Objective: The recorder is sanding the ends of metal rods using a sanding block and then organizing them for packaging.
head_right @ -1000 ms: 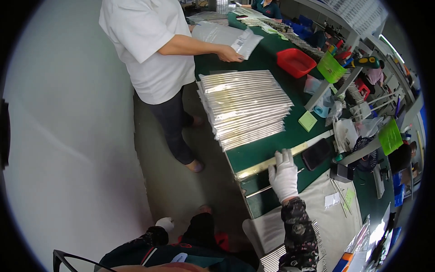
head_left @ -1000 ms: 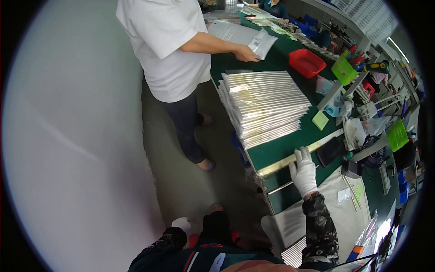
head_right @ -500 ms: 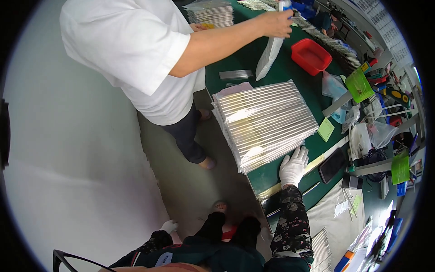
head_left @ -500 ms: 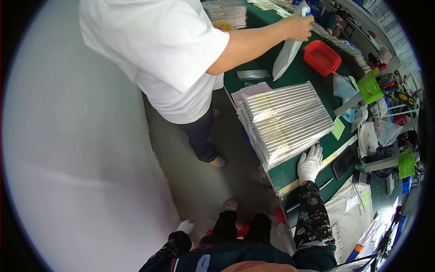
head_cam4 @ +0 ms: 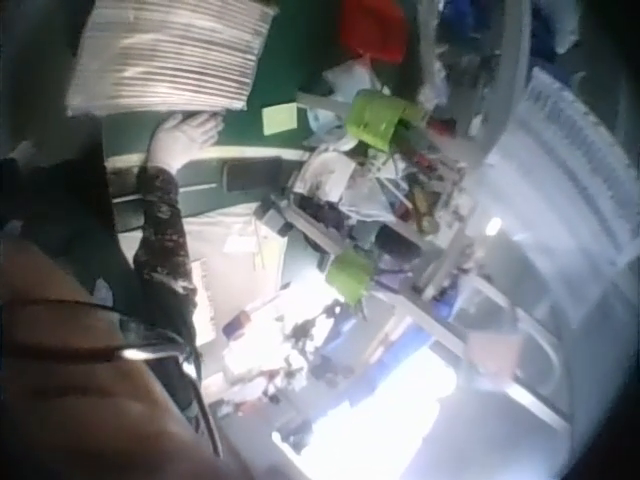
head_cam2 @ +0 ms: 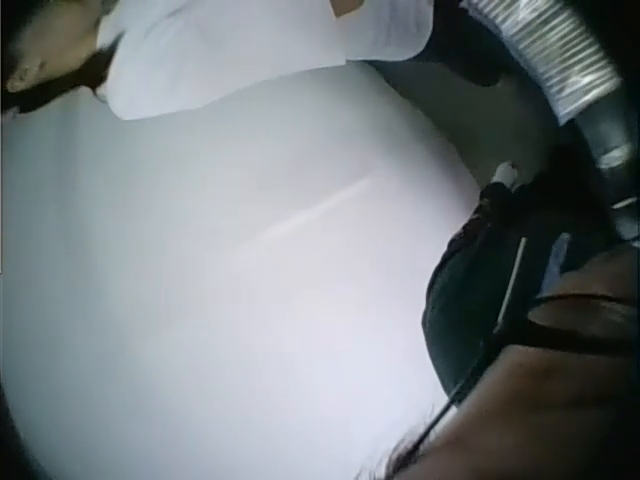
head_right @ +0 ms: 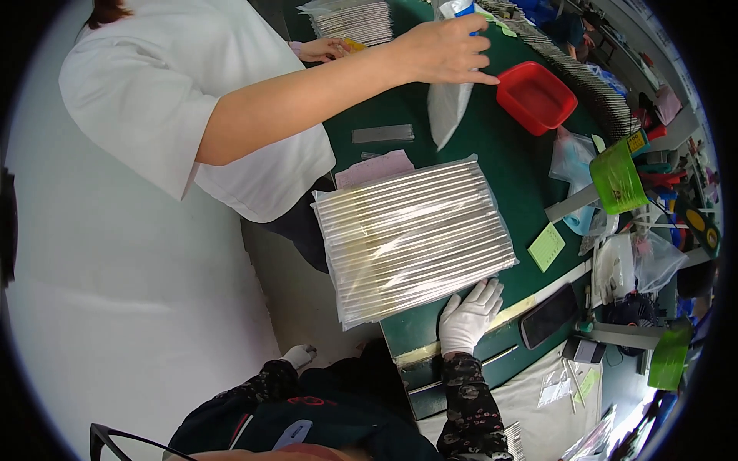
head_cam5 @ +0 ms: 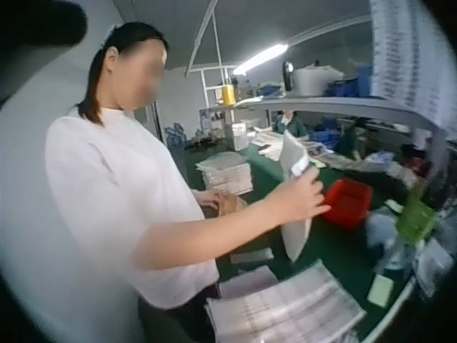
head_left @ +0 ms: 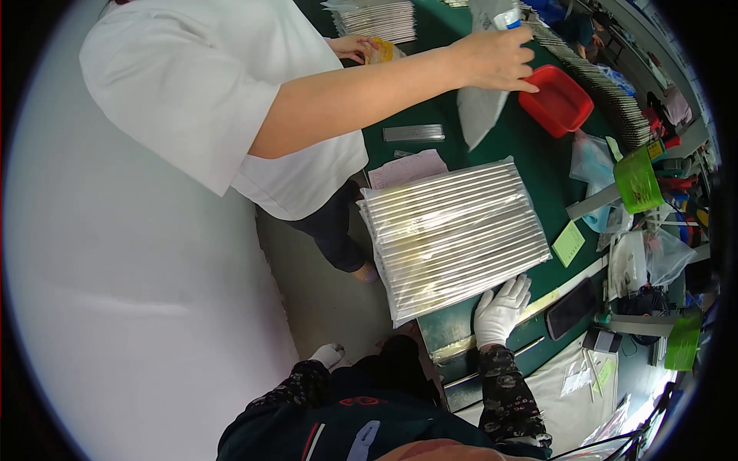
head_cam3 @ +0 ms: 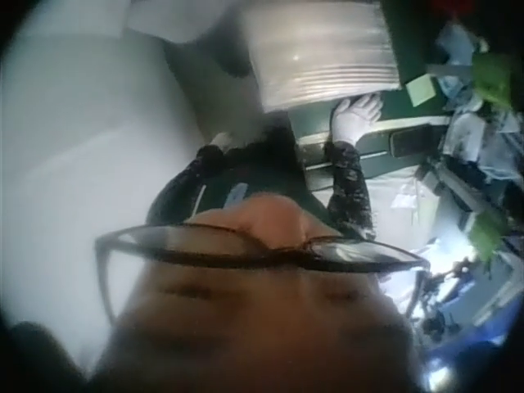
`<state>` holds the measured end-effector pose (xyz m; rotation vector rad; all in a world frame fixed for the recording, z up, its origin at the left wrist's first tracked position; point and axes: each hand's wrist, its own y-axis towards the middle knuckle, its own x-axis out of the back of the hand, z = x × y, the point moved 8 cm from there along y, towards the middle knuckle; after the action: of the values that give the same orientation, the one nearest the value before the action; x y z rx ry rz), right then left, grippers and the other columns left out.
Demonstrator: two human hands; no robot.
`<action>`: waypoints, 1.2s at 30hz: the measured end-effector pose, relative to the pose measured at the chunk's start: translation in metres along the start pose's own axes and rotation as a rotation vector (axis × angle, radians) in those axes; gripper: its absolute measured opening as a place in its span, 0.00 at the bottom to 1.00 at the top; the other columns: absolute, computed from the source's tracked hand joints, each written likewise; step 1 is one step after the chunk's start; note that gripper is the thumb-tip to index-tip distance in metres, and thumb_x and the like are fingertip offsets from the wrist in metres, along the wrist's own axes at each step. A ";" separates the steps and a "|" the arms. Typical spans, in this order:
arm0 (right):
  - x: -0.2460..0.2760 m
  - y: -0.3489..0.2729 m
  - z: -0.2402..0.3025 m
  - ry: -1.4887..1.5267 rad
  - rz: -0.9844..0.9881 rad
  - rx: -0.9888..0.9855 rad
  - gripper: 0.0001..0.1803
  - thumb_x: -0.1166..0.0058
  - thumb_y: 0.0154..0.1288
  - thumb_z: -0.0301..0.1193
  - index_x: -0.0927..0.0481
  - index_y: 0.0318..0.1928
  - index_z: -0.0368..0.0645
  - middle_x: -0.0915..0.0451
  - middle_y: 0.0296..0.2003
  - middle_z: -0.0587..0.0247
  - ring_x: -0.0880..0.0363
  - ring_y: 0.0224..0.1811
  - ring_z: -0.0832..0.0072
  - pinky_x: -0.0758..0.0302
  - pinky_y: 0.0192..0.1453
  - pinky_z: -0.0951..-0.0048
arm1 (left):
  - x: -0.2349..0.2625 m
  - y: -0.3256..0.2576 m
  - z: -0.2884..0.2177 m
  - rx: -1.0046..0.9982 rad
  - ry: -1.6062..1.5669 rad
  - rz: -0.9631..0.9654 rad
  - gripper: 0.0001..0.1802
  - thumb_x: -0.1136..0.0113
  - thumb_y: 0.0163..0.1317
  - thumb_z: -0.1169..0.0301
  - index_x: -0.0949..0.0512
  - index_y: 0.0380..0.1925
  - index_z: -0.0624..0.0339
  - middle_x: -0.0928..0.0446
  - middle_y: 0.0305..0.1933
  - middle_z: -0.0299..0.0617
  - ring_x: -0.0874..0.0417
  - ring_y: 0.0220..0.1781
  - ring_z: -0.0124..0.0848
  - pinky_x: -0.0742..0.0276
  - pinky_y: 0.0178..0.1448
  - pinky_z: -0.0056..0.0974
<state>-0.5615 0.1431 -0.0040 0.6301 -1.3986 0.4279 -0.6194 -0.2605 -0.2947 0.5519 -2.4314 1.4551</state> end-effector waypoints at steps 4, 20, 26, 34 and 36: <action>-0.013 0.001 0.012 -0.006 0.025 0.072 0.39 0.55 0.63 0.41 0.47 0.65 0.23 0.50 0.69 0.36 0.56 0.73 0.46 0.59 0.75 0.48 | 0.004 -0.013 -0.025 -0.059 0.029 -0.058 0.21 0.48 0.61 0.60 0.21 0.48 0.61 0.18 0.42 0.52 0.17 0.43 0.43 0.24 0.50 0.41; -0.013 0.003 0.004 0.027 0.006 0.061 0.37 0.51 0.57 0.46 0.36 0.61 0.33 0.35 0.60 0.43 0.40 0.65 0.50 0.51 0.73 0.50 | 0.090 0.019 -0.050 -0.007 -0.047 -0.011 0.21 0.47 0.61 0.62 0.21 0.49 0.64 0.18 0.43 0.52 0.17 0.41 0.41 0.24 0.49 0.39; -0.050 -0.013 -0.037 0.227 0.078 -0.098 0.30 0.60 0.68 0.44 0.38 0.63 0.36 0.34 0.62 0.57 0.40 0.66 0.62 0.52 0.74 0.59 | 0.081 0.050 -0.027 0.013 0.053 0.048 0.20 0.47 0.61 0.62 0.20 0.47 0.64 0.18 0.41 0.51 0.17 0.38 0.39 0.23 0.45 0.39; -0.085 -0.029 -0.080 0.840 -0.075 -0.215 0.28 0.57 0.71 0.38 0.41 0.65 0.36 0.34 0.62 0.58 0.36 0.64 0.66 0.44 0.71 0.69 | 0.071 0.060 -0.043 -0.044 -0.014 0.061 0.21 0.49 0.62 0.61 0.21 0.49 0.62 0.20 0.46 0.51 0.20 0.47 0.43 0.27 0.54 0.41; -0.103 -0.035 -0.081 1.712 -0.063 -0.554 0.25 0.64 0.74 0.38 0.42 0.65 0.38 0.33 0.62 0.60 0.36 0.63 0.67 0.44 0.71 0.70 | 0.069 0.059 -0.048 0.004 -0.011 0.112 0.22 0.52 0.63 0.59 0.21 0.50 0.59 0.22 0.53 0.52 0.24 0.58 0.48 0.31 0.63 0.43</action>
<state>-0.4912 0.1767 -0.1150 -0.2390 0.1866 0.3216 -0.7060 -0.2060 -0.2915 0.4323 -2.5054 1.5034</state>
